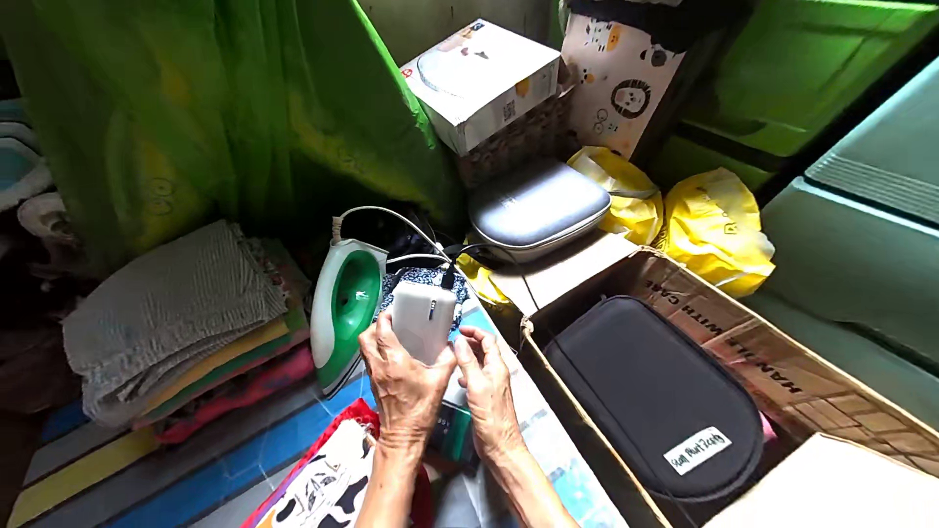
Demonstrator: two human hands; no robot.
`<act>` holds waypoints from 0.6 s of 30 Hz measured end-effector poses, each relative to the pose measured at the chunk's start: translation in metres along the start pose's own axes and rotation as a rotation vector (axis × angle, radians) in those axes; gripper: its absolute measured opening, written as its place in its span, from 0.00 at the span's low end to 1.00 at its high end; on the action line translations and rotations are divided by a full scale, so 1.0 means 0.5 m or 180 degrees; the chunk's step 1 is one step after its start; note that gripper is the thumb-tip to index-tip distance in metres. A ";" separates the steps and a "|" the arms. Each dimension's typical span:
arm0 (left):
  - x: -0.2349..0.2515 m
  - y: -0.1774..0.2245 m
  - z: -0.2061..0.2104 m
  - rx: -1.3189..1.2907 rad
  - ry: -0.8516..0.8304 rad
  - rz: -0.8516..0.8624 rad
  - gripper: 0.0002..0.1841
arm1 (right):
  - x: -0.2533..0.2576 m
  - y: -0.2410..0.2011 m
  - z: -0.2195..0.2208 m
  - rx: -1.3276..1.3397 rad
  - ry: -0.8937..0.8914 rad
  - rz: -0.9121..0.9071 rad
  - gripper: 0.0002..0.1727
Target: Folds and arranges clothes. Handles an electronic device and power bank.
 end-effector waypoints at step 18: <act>-0.067 0.044 -0.059 -0.1822 0.0046 -0.0731 0.36 | -0.028 0.003 0.015 0.1211 -0.0172 -0.0009 0.25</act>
Point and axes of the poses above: each hand's wrist, its own x-axis towards the middle knuckle, its own z-axis out of the palm, y = z × x, the point moved 1 cm from there along x, towards the middle knuckle, and after that the axes turned 5 degrees about x, right-handed, at the moved point
